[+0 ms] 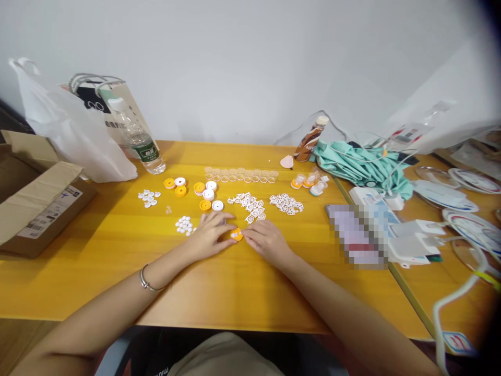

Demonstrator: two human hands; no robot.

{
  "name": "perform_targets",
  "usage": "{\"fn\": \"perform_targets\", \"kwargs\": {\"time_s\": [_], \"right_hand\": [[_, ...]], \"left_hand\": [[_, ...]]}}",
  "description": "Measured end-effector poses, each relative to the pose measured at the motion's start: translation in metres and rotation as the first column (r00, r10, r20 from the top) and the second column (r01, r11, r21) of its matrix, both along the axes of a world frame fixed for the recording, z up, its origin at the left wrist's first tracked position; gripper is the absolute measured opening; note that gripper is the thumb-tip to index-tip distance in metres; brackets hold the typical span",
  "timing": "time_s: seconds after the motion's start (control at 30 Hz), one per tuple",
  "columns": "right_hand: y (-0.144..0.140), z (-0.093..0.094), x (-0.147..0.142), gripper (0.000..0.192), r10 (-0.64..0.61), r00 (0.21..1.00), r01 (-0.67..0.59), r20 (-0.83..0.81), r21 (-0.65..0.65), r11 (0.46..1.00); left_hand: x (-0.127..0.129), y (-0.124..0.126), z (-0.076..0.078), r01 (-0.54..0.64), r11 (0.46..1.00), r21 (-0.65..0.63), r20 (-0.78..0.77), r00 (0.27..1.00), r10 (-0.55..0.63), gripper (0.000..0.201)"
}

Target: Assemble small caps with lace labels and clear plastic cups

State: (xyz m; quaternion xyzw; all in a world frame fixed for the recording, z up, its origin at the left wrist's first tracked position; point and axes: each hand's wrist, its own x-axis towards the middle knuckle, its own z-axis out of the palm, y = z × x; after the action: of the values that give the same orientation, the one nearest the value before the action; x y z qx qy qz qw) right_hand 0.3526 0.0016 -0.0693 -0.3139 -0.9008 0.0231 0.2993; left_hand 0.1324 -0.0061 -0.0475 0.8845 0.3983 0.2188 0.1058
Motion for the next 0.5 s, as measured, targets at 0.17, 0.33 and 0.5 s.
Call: {"fn": "perform_targets", "kwargs": {"time_s": [0.17,0.33,0.5], "right_hand": [[-0.001,0.005,0.001,0.019,0.061,0.997,-0.061,0.044,-0.009,0.998],[-0.001,0.009,0.001,0.021,0.092,0.99,-0.096,0.109,0.031,0.995],[-0.002,0.012,0.002,0.022,0.086,0.978,-0.104,0.192,0.085,0.991]], "left_hand": [[-0.002,0.002,-0.003,0.021,0.999,-0.039,0.015,1.0,-0.02,0.031],[-0.004,0.003,-0.005,0.035,0.998,-0.053,0.017,0.999,-0.034,0.031],[-0.005,0.003,-0.005,0.039,0.997,-0.067,-0.004,0.999,-0.039,0.031]]}}
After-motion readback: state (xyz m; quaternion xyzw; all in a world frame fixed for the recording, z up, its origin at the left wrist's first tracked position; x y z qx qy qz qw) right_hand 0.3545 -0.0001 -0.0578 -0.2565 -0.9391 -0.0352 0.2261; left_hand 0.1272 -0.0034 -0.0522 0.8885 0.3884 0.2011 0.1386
